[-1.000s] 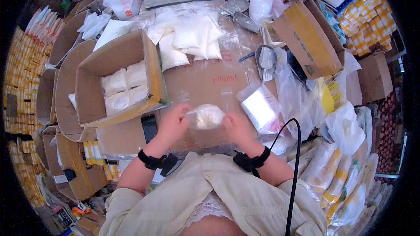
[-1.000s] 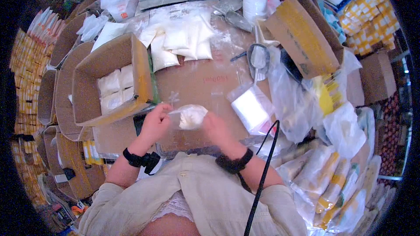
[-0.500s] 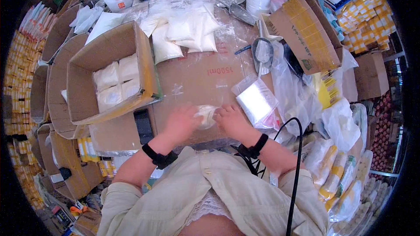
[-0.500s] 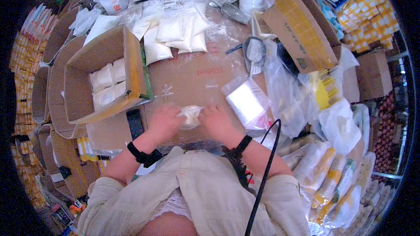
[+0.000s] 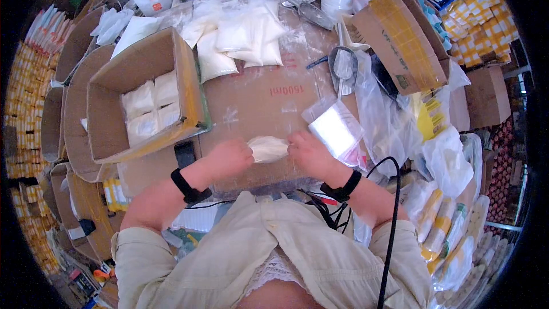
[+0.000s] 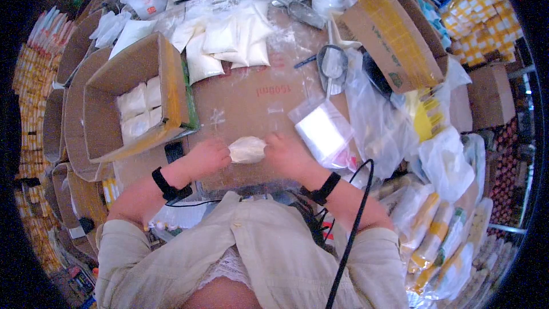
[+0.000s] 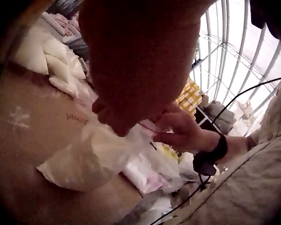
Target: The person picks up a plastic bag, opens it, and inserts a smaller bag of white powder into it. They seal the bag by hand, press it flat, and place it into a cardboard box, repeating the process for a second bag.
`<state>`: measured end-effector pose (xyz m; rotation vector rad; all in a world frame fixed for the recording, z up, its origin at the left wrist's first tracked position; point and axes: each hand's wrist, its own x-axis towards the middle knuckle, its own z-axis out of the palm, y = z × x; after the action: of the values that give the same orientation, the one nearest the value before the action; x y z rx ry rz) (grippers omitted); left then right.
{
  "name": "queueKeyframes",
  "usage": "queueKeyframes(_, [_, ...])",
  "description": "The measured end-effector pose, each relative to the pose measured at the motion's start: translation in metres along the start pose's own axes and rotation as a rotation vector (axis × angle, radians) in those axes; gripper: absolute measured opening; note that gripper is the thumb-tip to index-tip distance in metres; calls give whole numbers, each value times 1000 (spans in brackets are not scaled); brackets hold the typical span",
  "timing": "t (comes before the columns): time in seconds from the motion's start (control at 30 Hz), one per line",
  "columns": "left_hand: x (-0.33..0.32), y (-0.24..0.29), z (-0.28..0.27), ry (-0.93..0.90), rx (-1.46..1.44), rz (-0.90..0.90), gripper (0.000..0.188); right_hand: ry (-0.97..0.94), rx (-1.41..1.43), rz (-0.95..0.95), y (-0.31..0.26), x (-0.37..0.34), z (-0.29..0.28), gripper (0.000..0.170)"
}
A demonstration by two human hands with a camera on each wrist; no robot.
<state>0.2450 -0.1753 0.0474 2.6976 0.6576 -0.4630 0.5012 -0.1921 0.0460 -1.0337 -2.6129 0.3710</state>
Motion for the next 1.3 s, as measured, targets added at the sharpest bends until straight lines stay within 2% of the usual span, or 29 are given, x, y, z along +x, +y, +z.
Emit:
queueKeyframes(0.1, [-7,4,7,355,-437,-90,27,-181,123,318,7,-6,0,17])
queueKeyframes(0.2, [-8,6,9,478,-354,-115,37,-152,243,317,8,-15,19,32])
queueKeyframes(0.27, [-6,4,25,547,-585,-214,57,-88,317,343,5,-14,28,41])
queueKeyframes(0.3, [-3,4,34,580,-700,-264,68,-55,354,356,3,-12,31,45])
queueKeyframes(0.4, [4,8,57,519,-690,-241,87,35,606,537,-3,-15,41,51])
queueKeyframes(0.5, [10,11,78,505,-892,-237,87,35,574,515,-7,-21,50,52])
queueKeyframes(0.6, [-2,20,74,692,-809,-308,68,65,394,541,-23,-27,33,48])
queueKeyframes(0.7, [-19,28,41,585,-173,-15,41,-153,249,235,-41,-19,8,31])
queueKeyframes(0.8, [-4,29,31,198,13,-219,19,-382,14,351,-41,-10,23,18])
queueKeyframes(0.9, [17,24,57,198,63,-267,16,-625,33,436,-33,2,48,21])
queueKeyframes(1.0, [24,25,61,296,108,-270,15,-442,-17,395,-26,-5,70,20])
queueKeyframes(1.07, [20,23,53,225,-5,-185,13,-513,-43,345,-18,-8,66,18])
queueKeyframes(1.2, [-2,22,2,197,-39,-92,9,-521,-87,312,-22,7,4,14])
queueKeyframes(1.3, [-19,16,-22,254,-79,-27,8,-376,-75,145,-23,9,-19,12])
